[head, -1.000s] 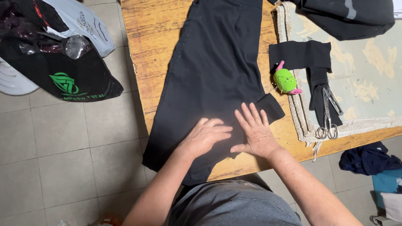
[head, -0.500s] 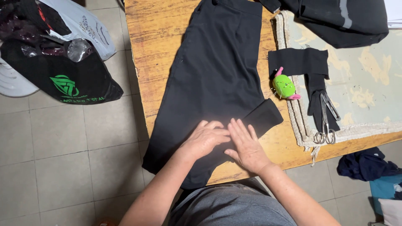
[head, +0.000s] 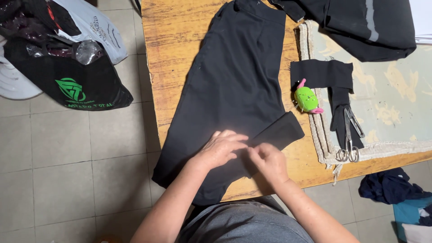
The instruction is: Cutting small pieces of black fabric and positioning them on a pair of trousers
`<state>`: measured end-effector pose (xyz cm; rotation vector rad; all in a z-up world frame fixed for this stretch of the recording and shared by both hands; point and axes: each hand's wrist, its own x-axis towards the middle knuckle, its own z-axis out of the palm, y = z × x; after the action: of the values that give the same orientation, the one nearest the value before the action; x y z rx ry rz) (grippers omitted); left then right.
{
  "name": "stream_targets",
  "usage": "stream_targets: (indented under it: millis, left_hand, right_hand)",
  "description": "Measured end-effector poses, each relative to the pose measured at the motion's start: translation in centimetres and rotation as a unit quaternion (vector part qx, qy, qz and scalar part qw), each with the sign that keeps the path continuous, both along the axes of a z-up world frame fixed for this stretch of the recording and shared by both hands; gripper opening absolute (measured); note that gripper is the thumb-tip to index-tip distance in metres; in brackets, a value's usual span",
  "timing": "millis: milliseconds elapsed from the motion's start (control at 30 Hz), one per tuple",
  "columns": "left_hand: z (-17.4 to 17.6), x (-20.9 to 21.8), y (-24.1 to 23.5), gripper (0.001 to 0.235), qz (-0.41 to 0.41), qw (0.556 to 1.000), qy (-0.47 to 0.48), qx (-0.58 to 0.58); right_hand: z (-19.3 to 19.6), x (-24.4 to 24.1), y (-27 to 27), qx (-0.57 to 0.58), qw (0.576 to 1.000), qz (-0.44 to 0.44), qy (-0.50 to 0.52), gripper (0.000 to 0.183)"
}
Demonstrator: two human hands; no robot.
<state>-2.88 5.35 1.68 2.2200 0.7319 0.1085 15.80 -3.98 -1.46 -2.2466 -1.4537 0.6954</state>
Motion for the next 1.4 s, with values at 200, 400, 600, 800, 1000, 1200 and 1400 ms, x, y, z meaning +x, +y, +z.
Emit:
stream_targets:
  millis: [200,400,600,800,1000,1200,1400]
  left_hand:
    - [1.5,0.7,0.5,0.046,-0.026,0.996,0.081,0.0]
    - [1.6,1.1,0.6,0.049,-0.028,0.992,0.119,-0.019]
    - [1.4,1.4,0.6,0.052,-0.026,0.99,0.134,-0.04]
    - [1.9,1.3,0.8,0.05,-0.021,0.99,0.132,-0.052]
    - [2.0,1.7,0.7,0.047,-0.009,0.99,0.129,-0.058]
    - [0.4,3.7,-1.9,0.044,0.116,0.991,0.022,0.056]
    - [-2.2,8.5,-2.2,0.042,0.246,0.962,0.047,0.107]
  right_hand:
    - [5.0,-3.1,2.4,-0.176,0.957,-0.086,0.214,0.03]
    - [5.8,-3.2,2.6,-0.203,0.957,-0.066,0.198,0.025]
    - [6.5,-2.7,2.3,-0.228,0.969,0.044,0.087,0.028]
    - [5.3,-1.0,-0.4,-0.152,0.94,0.296,-0.076,0.03]
    - [4.8,2.1,-1.9,-0.132,0.935,0.315,-0.098,0.029]
    - [6.1,7.0,-2.5,-0.133,0.989,-0.058,-0.037,0.026]
    - [9.6,9.5,-1.0,-0.141,0.981,-0.134,0.025,0.029]
